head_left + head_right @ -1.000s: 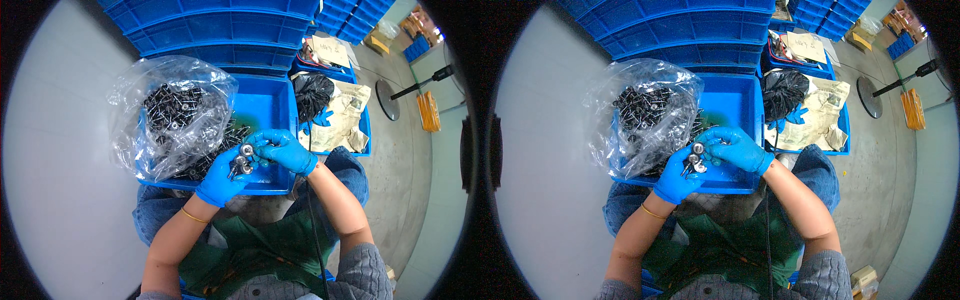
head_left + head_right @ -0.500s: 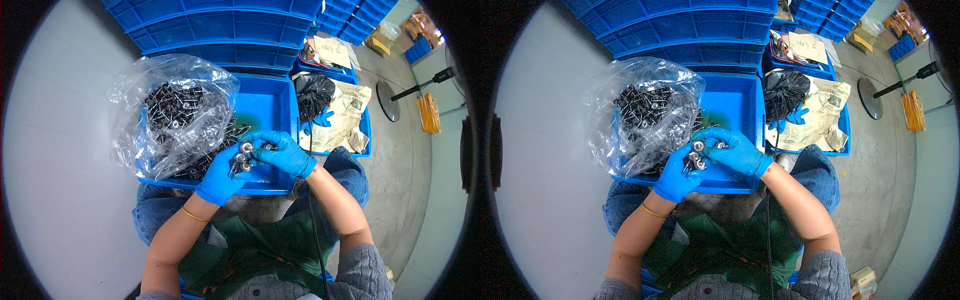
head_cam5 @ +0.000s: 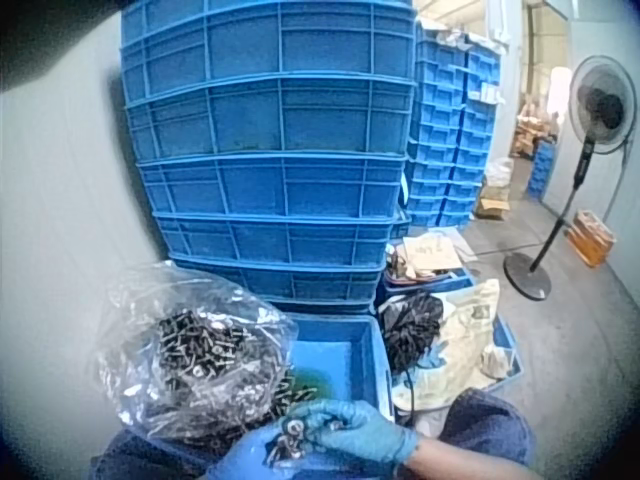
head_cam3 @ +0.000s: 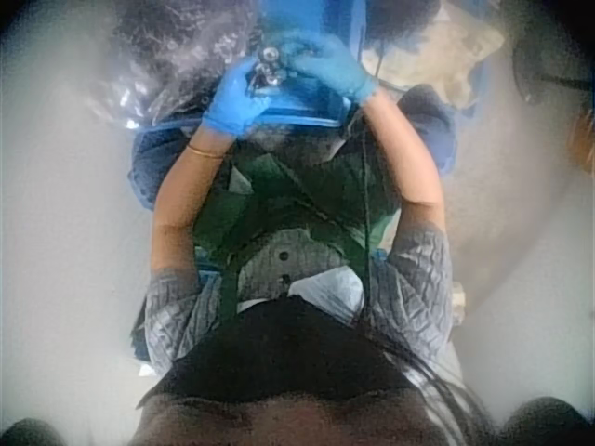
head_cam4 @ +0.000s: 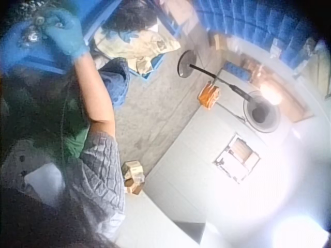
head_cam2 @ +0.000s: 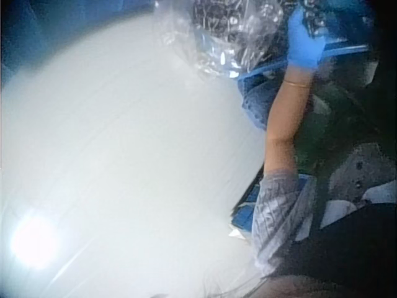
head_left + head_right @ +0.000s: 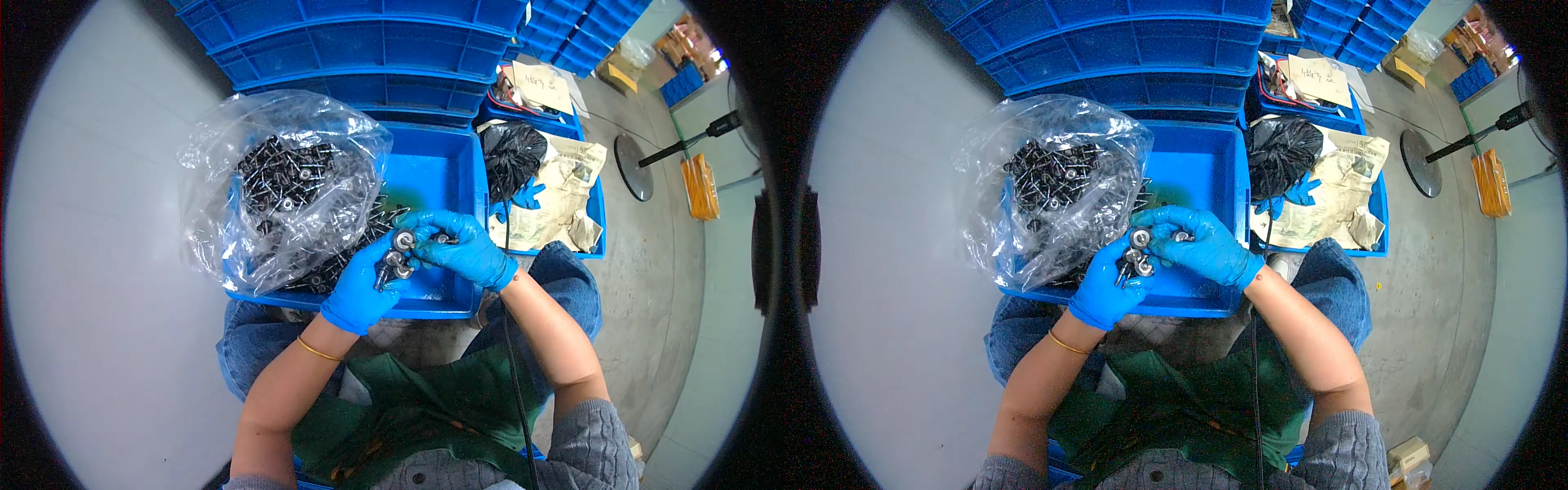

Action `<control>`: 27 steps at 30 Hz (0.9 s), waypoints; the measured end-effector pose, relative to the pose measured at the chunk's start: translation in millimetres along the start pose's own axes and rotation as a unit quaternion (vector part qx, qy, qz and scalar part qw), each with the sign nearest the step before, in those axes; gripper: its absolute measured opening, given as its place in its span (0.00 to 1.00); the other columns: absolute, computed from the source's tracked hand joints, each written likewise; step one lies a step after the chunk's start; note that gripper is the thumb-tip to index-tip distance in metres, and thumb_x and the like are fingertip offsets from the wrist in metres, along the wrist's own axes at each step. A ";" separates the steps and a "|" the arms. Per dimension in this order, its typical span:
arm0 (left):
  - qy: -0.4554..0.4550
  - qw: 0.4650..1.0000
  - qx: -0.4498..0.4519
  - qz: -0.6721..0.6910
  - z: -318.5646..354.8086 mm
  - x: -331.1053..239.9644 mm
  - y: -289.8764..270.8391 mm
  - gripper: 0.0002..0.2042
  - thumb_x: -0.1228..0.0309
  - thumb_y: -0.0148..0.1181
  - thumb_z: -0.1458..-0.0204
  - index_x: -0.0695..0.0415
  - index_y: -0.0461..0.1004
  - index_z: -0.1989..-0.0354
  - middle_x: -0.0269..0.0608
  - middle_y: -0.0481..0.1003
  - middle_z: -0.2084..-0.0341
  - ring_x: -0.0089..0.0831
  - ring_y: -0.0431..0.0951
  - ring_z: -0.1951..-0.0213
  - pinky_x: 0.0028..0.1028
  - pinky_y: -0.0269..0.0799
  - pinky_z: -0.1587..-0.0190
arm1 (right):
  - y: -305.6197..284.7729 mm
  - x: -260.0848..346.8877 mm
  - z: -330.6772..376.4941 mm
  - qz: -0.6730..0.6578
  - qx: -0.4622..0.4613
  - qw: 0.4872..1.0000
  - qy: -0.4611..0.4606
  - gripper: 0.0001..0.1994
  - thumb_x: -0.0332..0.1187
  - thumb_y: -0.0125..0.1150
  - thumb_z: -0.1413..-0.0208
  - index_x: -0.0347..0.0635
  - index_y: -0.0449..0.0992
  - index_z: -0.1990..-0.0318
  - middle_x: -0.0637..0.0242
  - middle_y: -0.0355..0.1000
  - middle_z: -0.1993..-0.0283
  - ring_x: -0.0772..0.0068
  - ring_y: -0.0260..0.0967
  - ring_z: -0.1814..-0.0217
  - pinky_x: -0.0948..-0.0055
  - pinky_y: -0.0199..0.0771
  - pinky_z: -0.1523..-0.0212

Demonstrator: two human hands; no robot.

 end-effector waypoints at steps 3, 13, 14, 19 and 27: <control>0.075 0.966 -0.040 -0.244 4.3 -9.5 2.4 0.21 0.86 0.46 0.61 0.63 0.60 0.53 0.35 0.66 0.65 0.19 0.67 0.65 0.16 0.66 0.65 | -1.1 2.0 -0.8 0.067 -0.038 0.996 -0.048 0.17 0.26 0.56 0.57 0.41 0.66 0.55 0.71 0.66 0.63 0.84 0.61 0.64 0.82 0.64 0.61; 0.029 0.997 0.003 -0.073 3.1 1.7 -8.3 0.21 0.85 0.47 0.64 0.64 0.61 0.55 0.36 0.67 0.66 0.19 0.66 0.66 0.17 0.65 0.65 | -1.8 -0.4 0.6 0.010 -0.019 1.000 -0.016 0.16 0.26 0.51 0.54 0.40 0.66 0.55 0.70 0.67 0.62 0.84 0.63 0.64 0.82 0.65 0.61; 0.018 0.997 -0.033 -0.063 2.1 3.4 -12.8 0.17 0.81 0.46 0.61 0.62 0.62 0.58 0.36 0.66 0.69 0.19 0.66 0.69 0.17 0.64 0.69 | -1.7 -1.6 1.1 0.002 -0.016 1.000 0.001 0.15 0.27 0.50 0.53 0.40 0.66 0.55 0.70 0.67 0.63 0.84 0.63 0.65 0.82 0.65 0.63; 0.006 0.995 -0.085 -0.046 2.0 2.5 -12.6 0.13 0.78 0.45 0.58 0.60 0.63 0.61 0.35 0.66 0.73 0.20 0.66 0.72 0.18 0.64 0.73 | 0.6 -6.0 0.2 -0.023 -0.022 0.999 0.043 0.14 0.27 0.47 0.51 0.39 0.66 0.55 0.70 0.68 0.63 0.84 0.63 0.67 0.82 0.66 0.65; -0.025 0.996 -0.019 0.079 -1.2 10.7 -11.6 0.18 0.85 0.46 0.62 0.62 0.62 0.58 0.36 0.67 0.67 0.20 0.68 0.65 0.18 0.67 0.66 | -1.2 -7.7 -1.8 -0.034 -0.034 0.998 0.037 0.13 0.26 0.47 0.50 0.41 0.67 0.55 0.73 0.68 0.70 0.88 0.61 0.74 0.89 0.61 0.76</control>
Point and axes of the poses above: each hand's wrist, its own z-axis away from the middle knuckle, its own y-axis out of the palm, x = y × z, the point moved 9 cm from there along -z, towards the middle knuckle
